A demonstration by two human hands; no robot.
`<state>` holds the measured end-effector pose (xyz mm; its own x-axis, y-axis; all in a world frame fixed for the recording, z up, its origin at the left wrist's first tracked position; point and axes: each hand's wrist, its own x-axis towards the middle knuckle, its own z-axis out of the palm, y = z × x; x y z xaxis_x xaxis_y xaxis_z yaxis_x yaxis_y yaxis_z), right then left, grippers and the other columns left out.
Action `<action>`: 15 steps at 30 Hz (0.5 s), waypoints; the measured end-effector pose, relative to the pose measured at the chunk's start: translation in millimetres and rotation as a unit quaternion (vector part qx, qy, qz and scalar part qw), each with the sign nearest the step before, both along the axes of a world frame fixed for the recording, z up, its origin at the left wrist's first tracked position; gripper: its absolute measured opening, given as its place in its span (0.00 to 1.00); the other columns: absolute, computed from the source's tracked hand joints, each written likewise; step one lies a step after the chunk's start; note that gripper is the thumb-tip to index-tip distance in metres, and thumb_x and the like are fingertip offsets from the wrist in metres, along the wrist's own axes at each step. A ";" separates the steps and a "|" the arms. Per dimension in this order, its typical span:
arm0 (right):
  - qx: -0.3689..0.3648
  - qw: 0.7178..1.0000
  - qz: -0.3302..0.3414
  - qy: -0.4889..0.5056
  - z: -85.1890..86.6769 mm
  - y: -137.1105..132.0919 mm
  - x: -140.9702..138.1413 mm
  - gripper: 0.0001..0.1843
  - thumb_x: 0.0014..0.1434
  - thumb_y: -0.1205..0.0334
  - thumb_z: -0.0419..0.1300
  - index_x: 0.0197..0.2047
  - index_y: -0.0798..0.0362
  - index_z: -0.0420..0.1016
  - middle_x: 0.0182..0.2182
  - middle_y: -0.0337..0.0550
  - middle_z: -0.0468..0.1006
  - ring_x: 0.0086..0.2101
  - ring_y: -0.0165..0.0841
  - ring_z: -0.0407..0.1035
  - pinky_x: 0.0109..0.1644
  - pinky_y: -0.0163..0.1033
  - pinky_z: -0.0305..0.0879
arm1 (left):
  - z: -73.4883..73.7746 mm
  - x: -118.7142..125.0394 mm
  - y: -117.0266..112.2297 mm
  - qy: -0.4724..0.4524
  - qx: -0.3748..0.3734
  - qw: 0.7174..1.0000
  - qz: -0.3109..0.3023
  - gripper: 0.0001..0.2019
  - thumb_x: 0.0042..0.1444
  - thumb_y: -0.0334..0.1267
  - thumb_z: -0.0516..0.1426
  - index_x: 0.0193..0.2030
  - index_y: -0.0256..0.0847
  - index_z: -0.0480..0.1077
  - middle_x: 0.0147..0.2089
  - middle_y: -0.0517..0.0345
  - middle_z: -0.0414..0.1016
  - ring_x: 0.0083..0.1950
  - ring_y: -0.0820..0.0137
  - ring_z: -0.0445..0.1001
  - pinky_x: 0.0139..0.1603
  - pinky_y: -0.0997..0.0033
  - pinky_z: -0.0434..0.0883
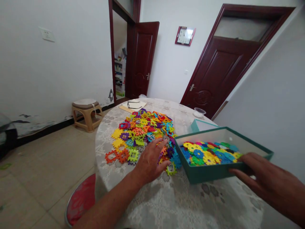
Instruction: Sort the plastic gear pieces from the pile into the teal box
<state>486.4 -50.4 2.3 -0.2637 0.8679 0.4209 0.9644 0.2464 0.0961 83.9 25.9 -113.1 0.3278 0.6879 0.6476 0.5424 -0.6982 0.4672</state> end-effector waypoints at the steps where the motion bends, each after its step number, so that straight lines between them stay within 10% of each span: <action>1: -0.030 0.999 0.015 -0.017 13.3 10.6 -15.0 0.21 0.63 0.35 0.58 0.41 0.45 0.75 0.36 0.46 0.79 0.28 0.40 0.74 0.28 0.44 0.69 | 1.9 0.3 2.1 0.004 -0.005 1.000 -0.007 0.41 0.61 0.43 0.65 0.76 0.49 0.52 0.74 0.42 0.60 0.74 0.52 0.61 0.74 0.44 0.64; 8: -0.145 0.983 0.064 -0.092 75.9 96.5 -86.8 0.17 0.64 0.43 0.61 0.39 0.49 0.76 0.35 0.45 0.78 0.33 0.39 0.73 0.35 0.41 0.64 | -7.7 -6.7 28.6 0.019 -0.009 0.999 0.027 0.55 0.51 0.37 0.71 0.79 0.51 0.44 0.77 0.40 0.54 0.77 0.47 0.56 0.74 0.39 0.62; 15: -0.260 0.960 0.085 -0.065 96.7 170.3 -132.5 0.19 0.59 0.41 0.65 0.35 0.49 0.77 0.31 0.43 0.80 0.31 0.38 0.73 0.33 0.40 0.61 | -20.4 -24.1 46.6 -0.014 0.012 0.998 0.052 0.55 0.55 0.46 0.69 0.80 0.50 0.39 0.74 0.40 0.59 0.75 0.48 0.59 0.74 0.38 0.61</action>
